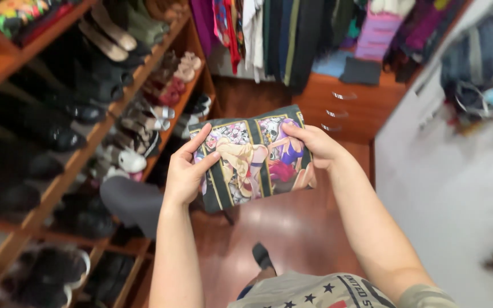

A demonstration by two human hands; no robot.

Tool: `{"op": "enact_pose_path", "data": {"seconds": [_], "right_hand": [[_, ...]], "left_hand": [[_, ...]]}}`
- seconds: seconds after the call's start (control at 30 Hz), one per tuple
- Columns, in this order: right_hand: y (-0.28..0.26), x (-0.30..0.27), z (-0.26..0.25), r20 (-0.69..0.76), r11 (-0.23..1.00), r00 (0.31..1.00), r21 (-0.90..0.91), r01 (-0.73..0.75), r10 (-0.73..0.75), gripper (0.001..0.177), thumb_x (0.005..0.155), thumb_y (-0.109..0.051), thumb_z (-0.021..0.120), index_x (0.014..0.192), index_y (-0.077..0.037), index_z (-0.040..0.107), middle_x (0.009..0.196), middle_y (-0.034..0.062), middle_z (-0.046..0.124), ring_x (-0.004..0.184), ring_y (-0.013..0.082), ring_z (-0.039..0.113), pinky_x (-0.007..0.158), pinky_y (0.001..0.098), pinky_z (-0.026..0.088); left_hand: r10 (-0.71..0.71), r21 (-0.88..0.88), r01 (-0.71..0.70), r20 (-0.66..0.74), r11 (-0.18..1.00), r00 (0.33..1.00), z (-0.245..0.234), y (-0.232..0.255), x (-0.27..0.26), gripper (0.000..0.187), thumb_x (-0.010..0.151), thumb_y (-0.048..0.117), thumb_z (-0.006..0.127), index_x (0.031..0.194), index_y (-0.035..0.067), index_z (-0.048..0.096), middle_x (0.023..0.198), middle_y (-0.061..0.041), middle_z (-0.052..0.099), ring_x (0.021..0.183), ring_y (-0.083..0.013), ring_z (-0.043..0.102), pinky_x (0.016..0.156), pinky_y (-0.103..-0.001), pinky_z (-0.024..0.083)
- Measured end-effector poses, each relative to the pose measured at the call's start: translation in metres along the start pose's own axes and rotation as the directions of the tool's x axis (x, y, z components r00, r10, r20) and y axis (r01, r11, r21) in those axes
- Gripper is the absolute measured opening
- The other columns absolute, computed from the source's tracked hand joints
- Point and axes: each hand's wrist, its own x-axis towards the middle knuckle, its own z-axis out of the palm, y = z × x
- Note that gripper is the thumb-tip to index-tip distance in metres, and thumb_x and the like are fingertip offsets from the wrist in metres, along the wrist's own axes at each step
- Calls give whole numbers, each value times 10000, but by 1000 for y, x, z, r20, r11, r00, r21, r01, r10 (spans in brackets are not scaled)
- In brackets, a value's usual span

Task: Fold various pieces of clothing and a small bag, then place them neatly on a shelf in a closet.

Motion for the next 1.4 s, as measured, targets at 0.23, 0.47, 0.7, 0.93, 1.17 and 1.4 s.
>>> {"op": "enact_pose_path", "data": {"seconds": [0.23,0.47,0.7,0.93,1.17,1.4], "right_hand": [[-52,158,10,292,882,941,472,11,-169,640,1024,-495,526,1438,-7,534,1383,201,636,1238,331,633,1064,496,497],[-70,307,7,517,749,819,639,-176,-248,669,1067,-463,487,1510,38,479,1514,227,542,1405,377,518,1207,518,379],[-129,478,68,617,888,787,379,-261,-32,531,1072,-307,490,1472,42,500,1438,206,610,1337,343,586,1185,520,415],[-209,636,173,969,781,237,98,-616,65,467,1144,-262,425,1450,81,508,1418,245,611,1214,361,645,1056,478,501],[-213,786,310,966,772,131,-94,-629,225,435,1112,-248,457,1368,86,566,1334,219,672,1144,282,680,1042,400,520],[-156,850,437,936,848,186,-171,-502,299,304,1032,-182,504,1202,55,592,1137,192,707,996,272,726,923,398,614]], "left_hand": [[53,-94,-44,91,995,994,-62,12,153,830,865,-110,682,1608,46,346,1471,-105,567,1275,-166,594,1076,-322,492],[116,-60,-121,-85,991,990,-118,37,252,769,865,-101,674,1568,68,411,1423,-103,609,1245,-175,622,1055,-335,528],[228,237,-157,-311,959,923,-219,69,329,322,955,-65,743,1270,-94,679,1210,-148,713,1051,-191,689,935,-335,581],[122,477,126,-455,870,882,-235,162,394,894,764,-110,711,1553,158,388,1403,-35,618,980,-159,706,753,-320,588],[579,868,426,-490,256,652,-331,232,441,745,769,-107,615,1492,53,541,1369,-206,654,1271,-260,629,1068,-357,474],[500,363,907,-757,-214,421,-447,255,470,415,1022,129,532,1416,45,631,1393,-255,634,1262,-406,621,1062,-498,491]]}}
